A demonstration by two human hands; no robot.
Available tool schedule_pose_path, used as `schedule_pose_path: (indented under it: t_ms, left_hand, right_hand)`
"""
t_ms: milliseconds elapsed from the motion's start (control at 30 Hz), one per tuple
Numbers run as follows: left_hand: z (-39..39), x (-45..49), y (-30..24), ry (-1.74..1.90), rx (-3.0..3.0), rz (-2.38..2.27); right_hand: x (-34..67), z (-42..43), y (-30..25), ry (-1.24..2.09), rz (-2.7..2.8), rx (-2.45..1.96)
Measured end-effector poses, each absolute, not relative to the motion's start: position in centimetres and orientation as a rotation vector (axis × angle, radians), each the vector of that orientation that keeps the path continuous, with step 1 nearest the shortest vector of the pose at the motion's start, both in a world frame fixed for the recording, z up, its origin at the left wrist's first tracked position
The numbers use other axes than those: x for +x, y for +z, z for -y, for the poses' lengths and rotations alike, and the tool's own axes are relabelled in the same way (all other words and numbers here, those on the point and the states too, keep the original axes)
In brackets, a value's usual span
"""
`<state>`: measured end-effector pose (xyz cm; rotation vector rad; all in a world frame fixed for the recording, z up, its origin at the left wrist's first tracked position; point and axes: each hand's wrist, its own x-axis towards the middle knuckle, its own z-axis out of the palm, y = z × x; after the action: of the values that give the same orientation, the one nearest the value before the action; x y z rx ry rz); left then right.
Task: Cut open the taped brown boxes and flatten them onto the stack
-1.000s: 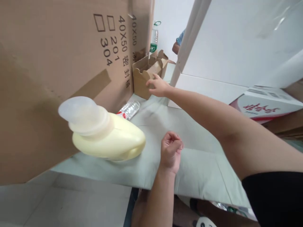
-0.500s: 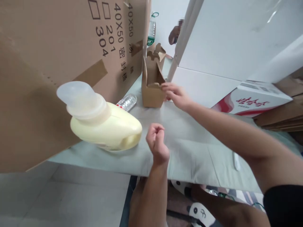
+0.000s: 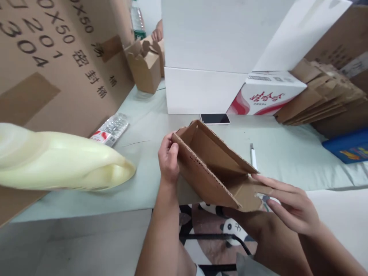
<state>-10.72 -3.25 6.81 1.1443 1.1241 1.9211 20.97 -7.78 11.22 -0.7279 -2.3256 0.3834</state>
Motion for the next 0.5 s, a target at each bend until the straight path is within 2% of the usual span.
schedule_pose_path:
  t_ms: [233,500]
  left_hand:
    - [1.1,-8.4,5.5,2.094,1.041,-1.073]
    - [0.6,-7.5,4.7,2.050,0.999,-1.293]
  right_hand:
    - [20.4,4.4,8.8,0.365,2.158,-0.849]
    - [18.8,3.0,4.2,0.210,1.776,-0.935]
